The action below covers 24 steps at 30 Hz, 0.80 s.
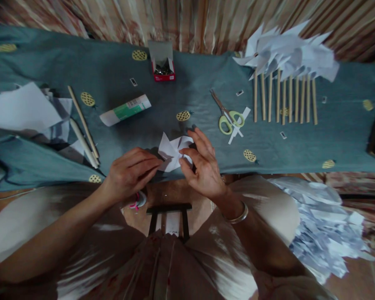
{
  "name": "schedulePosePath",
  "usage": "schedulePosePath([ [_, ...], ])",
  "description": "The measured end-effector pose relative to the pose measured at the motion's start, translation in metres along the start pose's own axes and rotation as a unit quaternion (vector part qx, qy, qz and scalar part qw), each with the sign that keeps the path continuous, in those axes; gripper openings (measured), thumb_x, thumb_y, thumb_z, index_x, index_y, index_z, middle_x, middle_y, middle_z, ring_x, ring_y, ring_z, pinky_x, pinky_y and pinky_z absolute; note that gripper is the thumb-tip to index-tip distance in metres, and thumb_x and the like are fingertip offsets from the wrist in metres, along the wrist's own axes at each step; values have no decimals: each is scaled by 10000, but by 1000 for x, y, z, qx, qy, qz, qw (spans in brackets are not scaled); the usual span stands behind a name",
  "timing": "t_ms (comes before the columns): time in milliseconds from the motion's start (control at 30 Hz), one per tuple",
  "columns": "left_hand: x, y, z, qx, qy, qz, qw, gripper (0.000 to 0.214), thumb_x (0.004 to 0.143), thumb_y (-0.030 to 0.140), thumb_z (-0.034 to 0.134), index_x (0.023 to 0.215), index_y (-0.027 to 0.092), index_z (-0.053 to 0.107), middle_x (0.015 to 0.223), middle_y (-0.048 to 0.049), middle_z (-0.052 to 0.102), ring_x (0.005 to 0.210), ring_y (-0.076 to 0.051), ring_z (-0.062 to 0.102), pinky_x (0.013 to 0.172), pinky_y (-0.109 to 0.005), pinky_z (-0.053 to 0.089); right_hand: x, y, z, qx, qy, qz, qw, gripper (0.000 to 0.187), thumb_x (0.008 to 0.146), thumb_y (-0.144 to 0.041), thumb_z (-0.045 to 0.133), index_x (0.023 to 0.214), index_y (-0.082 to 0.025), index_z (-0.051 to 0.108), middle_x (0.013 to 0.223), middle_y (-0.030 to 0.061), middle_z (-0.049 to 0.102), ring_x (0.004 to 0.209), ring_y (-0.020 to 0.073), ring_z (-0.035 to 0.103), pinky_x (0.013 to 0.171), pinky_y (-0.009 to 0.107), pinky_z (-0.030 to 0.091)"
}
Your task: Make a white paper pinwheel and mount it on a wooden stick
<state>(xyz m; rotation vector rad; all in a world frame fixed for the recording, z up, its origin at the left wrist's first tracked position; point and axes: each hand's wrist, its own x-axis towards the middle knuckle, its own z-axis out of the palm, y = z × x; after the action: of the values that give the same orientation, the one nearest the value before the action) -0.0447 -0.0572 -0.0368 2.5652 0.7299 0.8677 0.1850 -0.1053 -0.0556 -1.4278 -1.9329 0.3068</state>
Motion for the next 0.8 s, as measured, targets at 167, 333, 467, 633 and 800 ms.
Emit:
schedulePosePath([
  [167, 1, -8, 5, -9, 11, -57, 998, 197, 980, 212, 587, 1146, 166, 683, 1056, -87, 735, 979, -204, 668, 838, -351, 549, 0, 0, 3, 26, -9, 27, 999, 81, 914, -277, 623, 913, -224, 684, 1514, 93, 545, 1484, 323, 414, 1186, 575, 391],
  [333, 2, -13, 13, -53, -9, -97, 994, 216, 990, 191, 557, 1140, 150, 706, 1086, -97, 730, 1009, -214, 645, 883, -380, 531, 1, 1, 6, 36, -11, 49, 998, 98, 920, -296, 623, 884, -226, 681, 1501, 95, 558, 1488, 318, 408, 1200, 574, 372],
  [467, 4, -16, 16, -83, -27, -129, 988, 209, 997, 235, 553, 1078, 171, 735, 1067, -84, 738, 1011, -218, 645, 913, -405, 516, 3, 2, 8, 29, -6, 59, 998, 98, 912, -296, 630, 864, -230, 685, 1495, 85, 561, 1493, 318, 398, 1210, 569, 364],
  [633, 7, -17, 15, -98, -42, -140, 984, 215, 1003, 255, 544, 1047, 175, 739, 1067, -81, 736, 1020, -219, 641, 916, -395, 508, 5, 0, 10, 9, -6, 50, 999, 104, 909, -272, 630, 835, -220, 681, 1485, 95, 567, 1482, 327, 412, 1198, 573, 379],
  [800, 8, -18, 15, -93, -35, -128, 987, 202, 996, 234, 558, 1043, 158, 739, 1052, -87, 736, 1000, -216, 632, 900, -378, 510, 7, -1, 11, -8, 1, 44, 999, 110, 914, -279, 630, 837, -218, 679, 1480, 97, 573, 1472, 316, 427, 1195, 558, 389],
])
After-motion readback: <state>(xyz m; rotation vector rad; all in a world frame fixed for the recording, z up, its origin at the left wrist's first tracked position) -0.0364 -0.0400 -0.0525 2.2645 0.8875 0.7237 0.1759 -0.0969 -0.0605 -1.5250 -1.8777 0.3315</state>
